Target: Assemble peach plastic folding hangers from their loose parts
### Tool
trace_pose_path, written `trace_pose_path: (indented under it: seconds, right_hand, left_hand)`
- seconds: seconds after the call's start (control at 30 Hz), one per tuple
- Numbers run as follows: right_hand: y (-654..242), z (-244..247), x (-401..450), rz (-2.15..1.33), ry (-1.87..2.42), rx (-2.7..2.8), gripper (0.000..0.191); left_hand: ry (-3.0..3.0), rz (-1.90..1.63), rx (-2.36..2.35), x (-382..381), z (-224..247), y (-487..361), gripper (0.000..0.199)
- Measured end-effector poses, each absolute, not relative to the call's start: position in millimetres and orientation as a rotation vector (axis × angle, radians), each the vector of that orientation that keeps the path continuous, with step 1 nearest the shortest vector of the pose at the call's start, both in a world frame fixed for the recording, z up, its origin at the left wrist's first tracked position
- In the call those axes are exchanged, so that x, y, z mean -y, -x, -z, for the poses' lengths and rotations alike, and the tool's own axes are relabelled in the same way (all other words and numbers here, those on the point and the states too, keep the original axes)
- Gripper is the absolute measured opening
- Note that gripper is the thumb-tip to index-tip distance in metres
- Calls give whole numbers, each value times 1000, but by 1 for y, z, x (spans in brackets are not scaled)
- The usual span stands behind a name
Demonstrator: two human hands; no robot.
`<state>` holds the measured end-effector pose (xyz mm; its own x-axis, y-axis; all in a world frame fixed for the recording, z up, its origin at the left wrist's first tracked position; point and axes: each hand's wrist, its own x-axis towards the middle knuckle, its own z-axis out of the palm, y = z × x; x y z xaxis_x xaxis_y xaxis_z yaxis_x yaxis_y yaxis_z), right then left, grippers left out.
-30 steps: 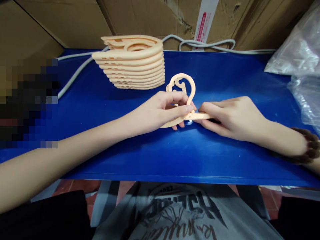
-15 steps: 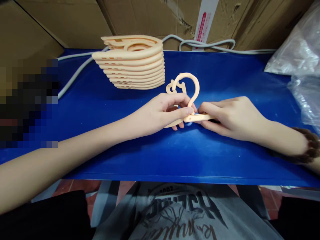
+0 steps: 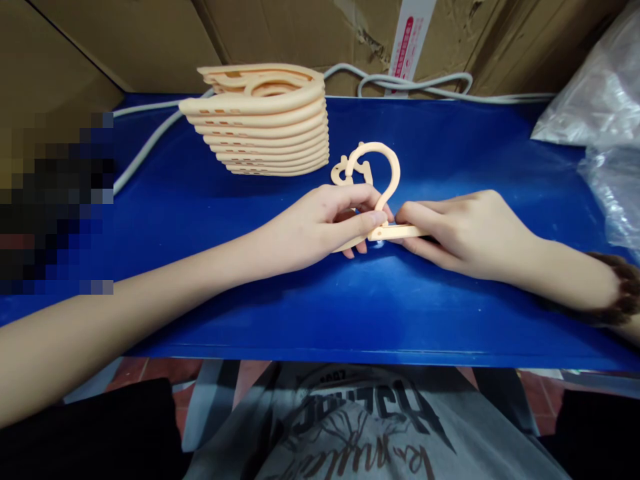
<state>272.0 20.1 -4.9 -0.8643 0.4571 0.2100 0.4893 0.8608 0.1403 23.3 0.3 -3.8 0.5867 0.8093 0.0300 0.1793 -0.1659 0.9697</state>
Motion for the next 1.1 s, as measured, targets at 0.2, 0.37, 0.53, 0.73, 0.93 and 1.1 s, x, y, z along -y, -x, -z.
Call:
trace_pose_path:
  seconds: [0.2, 0.37, 0.53, 0.73, 0.93, 1.1]
  right_hand:
    - [-271, 6, -20, 298, 755, 2854, 44]
    - [-270, 3, -19, 219, 788, 2871, 45]
    - [-272, 3, -20, 148, 794, 2874, 36]
    - [-272, 4, -23, 84, 784, 2874, 36]
    - [-274, 3, -23, 22, 799, 2891, 34]
    - [-273, 3, -23, 40, 804, 2904, 34]
  left_hand:
    - [-1684, -676, -829, 0, 2, -24, 17]
    - [-1685, -652, -847, 1, 0, -24, 19]
    - [-1694, -642, -835, 2, 0, -24, 17]
    - [-1713, -624, -842, 2, -1, -24, 17]
    - [-1766, -622, -849, 3, -2, -23, 16]
    - [-1823, -629, -854, 4, -1, -22, 17]
